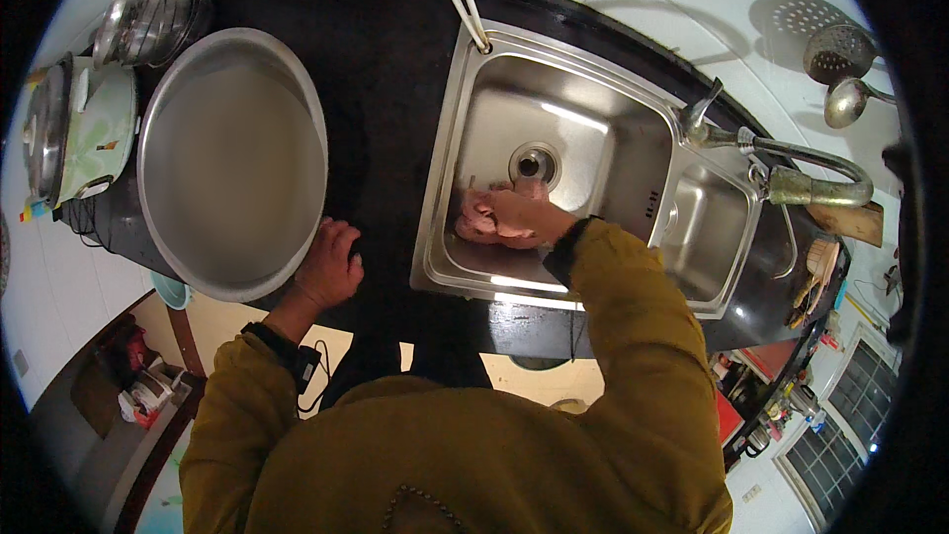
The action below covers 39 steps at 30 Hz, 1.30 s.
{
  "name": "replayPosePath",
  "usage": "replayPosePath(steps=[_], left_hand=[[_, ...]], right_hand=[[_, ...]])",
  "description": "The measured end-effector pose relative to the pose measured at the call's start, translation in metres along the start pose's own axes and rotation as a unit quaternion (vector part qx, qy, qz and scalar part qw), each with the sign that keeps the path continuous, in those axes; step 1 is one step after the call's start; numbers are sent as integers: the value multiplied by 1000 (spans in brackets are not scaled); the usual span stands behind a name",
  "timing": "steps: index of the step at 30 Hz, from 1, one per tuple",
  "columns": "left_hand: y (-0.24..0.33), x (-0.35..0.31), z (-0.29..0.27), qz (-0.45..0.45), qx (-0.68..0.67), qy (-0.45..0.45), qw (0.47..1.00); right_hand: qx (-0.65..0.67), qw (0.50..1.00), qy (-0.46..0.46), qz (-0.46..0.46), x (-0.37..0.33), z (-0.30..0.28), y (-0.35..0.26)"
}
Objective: The person wipes the stainless steel sink and surrounding countertop with a pink cloth, then moves a large metal basin into the sink. The person continues wiping the countertop and rinses the cloth in the basin before wringing it out.
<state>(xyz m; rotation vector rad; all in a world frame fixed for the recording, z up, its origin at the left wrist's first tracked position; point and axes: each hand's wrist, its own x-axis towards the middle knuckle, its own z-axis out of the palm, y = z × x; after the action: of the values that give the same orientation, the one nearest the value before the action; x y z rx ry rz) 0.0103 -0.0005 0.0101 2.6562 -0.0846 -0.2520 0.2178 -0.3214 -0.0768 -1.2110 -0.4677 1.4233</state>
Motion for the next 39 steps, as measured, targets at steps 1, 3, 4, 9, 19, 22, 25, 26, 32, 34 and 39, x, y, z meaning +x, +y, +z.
replayPosePath(steps=[1,3,4,9,19,22,25,26,32,34,39], left_hand=[[0,1,0,4,-11,3,1000],[1,-1,0,10,-12,23,1000],[1,-1,1,7,-16,19,1000],[-2,-3,2,27,-6,32,999],[1,-2,2,-7,-19,10,1000],[2,0,2,-18,-16,-4,1000],[2,1,1,-14,-28,3,1000],[2,0,0,-17,-22,-6,1000],[4,3,1,12,0,37,999],[5,5,-1,12,9,35,999],[8,8,-6,0,27,25,999]], right_hand=[[-131,990,18,49,-8,-6,-17],[-380,912,44,151,-28,-16,-45],[-144,938,35,315,-49,-34,-61],[-565,790,108,210,-80,-104,-36],[-696,661,45,278,-16,-29,51],[-578,784,63,218,20,3,31],[-475,858,93,169,43,23,14],[-439,869,82,212,46,30,10],[-127,973,72,178,20,42,-21],[-107,978,66,164,11,49,-30],[-109,983,20,148,-7,65,-53]])
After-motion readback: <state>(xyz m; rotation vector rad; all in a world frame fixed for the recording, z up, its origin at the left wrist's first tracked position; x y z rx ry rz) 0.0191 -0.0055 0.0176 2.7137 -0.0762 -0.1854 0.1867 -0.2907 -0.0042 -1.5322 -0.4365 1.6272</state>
